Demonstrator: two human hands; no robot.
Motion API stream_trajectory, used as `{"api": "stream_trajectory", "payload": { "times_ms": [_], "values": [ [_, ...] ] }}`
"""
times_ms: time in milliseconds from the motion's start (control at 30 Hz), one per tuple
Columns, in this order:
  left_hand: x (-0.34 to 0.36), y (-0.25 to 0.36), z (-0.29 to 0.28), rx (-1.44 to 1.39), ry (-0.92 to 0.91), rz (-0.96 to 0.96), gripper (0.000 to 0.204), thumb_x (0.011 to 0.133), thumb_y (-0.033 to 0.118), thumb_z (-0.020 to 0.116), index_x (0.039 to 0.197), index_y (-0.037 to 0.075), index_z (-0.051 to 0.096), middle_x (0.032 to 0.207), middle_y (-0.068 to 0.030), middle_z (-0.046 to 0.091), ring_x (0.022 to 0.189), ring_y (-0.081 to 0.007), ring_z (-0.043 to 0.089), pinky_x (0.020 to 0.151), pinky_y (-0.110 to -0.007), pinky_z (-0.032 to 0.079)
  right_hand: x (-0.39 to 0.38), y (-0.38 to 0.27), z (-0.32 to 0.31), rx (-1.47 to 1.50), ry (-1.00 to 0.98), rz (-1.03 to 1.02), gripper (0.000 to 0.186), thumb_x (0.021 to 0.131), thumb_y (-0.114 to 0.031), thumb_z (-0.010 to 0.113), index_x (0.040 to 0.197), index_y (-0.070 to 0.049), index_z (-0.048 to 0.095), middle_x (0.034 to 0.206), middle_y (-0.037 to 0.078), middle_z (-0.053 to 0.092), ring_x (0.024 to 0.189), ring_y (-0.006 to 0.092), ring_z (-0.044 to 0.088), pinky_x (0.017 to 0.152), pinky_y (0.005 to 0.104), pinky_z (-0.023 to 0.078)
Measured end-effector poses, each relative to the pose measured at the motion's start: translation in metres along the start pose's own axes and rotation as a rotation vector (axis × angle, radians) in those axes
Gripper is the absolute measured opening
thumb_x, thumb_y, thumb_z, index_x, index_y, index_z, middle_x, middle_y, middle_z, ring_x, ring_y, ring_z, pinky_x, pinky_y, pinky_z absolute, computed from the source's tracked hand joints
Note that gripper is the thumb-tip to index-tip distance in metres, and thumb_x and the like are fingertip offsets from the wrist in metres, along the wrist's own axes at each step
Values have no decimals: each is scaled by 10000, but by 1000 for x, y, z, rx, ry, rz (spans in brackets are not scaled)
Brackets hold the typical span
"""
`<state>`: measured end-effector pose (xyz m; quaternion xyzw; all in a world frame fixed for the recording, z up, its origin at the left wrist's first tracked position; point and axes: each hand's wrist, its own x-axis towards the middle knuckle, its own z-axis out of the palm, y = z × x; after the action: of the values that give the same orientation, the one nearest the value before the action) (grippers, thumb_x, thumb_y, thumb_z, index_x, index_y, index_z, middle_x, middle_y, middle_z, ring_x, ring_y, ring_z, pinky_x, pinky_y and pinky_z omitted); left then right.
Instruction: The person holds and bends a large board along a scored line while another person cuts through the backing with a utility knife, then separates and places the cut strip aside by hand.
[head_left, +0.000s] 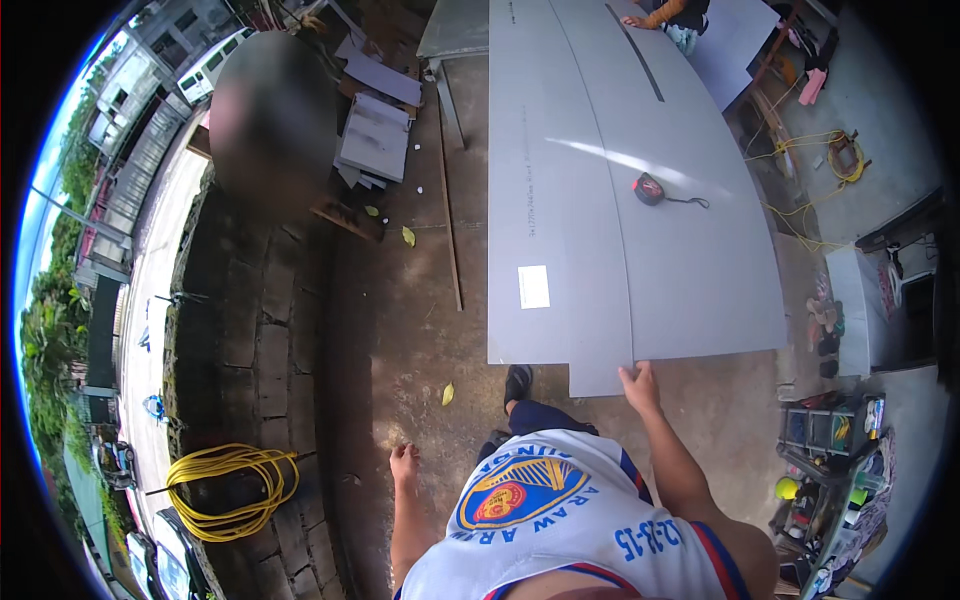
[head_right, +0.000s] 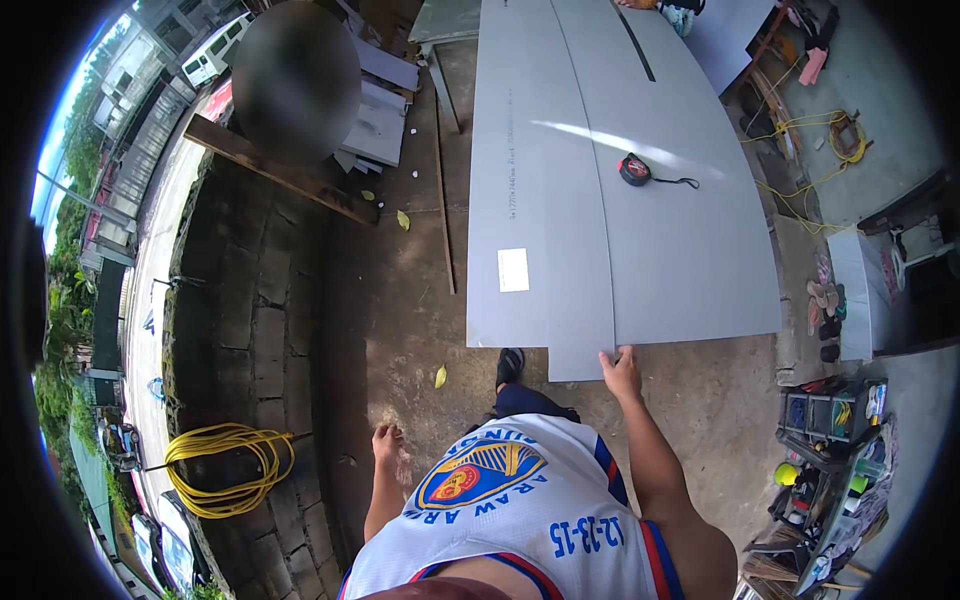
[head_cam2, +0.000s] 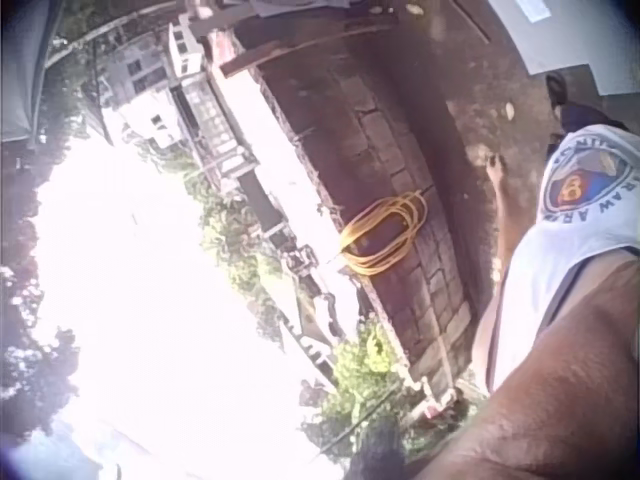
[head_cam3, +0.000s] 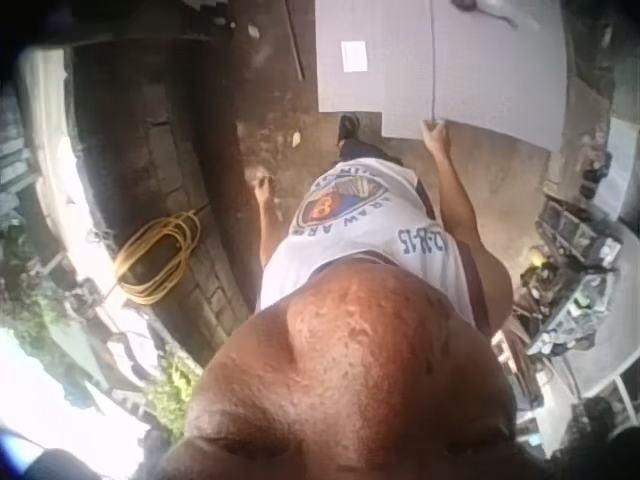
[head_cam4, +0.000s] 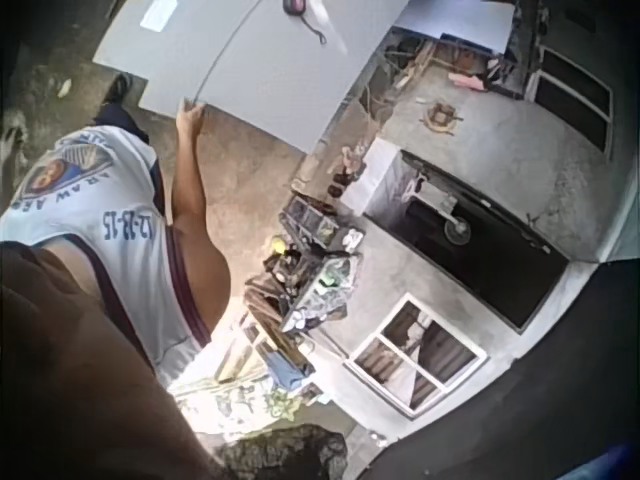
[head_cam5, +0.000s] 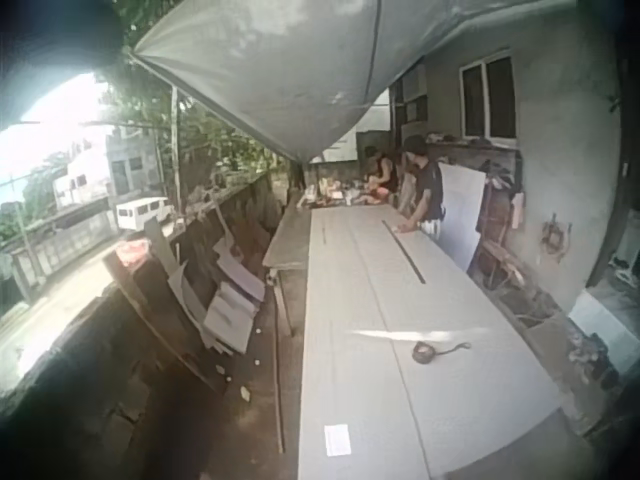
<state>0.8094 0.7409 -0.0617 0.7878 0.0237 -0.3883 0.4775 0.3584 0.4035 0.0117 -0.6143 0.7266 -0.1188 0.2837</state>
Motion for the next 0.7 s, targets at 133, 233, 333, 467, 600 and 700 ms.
{"api": "stream_trajectory", "payload": {
  "times_ms": [133, 233, 333, 467, 600, 700],
  "values": [
    [13, 12, 14, 358, -107, 6, 230, 890, 191, 620, 1004, -2, 672, 813, -83, 686, 694, -154, 644, 639, -283, 514, 3, -9, 22, 153, 4, 47, 538, 800, -380, 725, 1108, -13, 480, 1067, 243, 604, 981, 423, 596, 816, 483, 473],
    [20, 56, 38, 730, -314, 78, 310, 866, 293, 640, 1044, 44, 690, 875, -121, 710, 773, -196, 682, 709, -328, 530, 5, 2, 25, 254, 51, 149, 504, 787, -342, 742, 1071, -16, 484, 975, 227, 627, 922, 408, 616, 790, 481, 477],
    [75, 71, 22, 954, -423, 309, 333, 857, 343, 640, 1046, 76, 701, 898, -143, 709, 828, -241, 691, 753, -350, 529, 8, -14, 26, 339, 75, 176, 452, 778, -320, 758, 998, -9, 514, 880, 193, 640, 836, 347, 632, 749, 440, 484],
    [113, 157, 97, 1027, -364, 49, 344, 841, 376, 638, 1053, 115, 710, 945, -178, 707, 919, -280, 688, 804, -369, 521, 0, 9, 36, 459, 226, 300, 375, 781, -308, 764, 873, -6, 562, 756, 105, 611, 757, 213, 599, 656, 368, 479],
    [169, 222, 135, 935, -374, 340, 362, 833, 379, 648, 1060, 102, 704, 942, -168, 712, 865, -280, 699, 775, -367, 530, -11, 2, 59, 605, 306, 352, 335, 827, -301, 732, 935, -31, 565, 798, 73, 595, 746, 199, 580, 618, 363, 467],
    [186, 269, 178, 929, -455, 393, 385, 831, 392, 648, 1071, 95, 698, 968, -168, 710, 883, -284, 698, 793, -365, 530, -19, -11, 66, 947, 306, 609, 339, 883, -323, 672, 1036, -53, 536, 866, 51, 580, 738, 189, 560, 589, 343, 450]
  ]
}}
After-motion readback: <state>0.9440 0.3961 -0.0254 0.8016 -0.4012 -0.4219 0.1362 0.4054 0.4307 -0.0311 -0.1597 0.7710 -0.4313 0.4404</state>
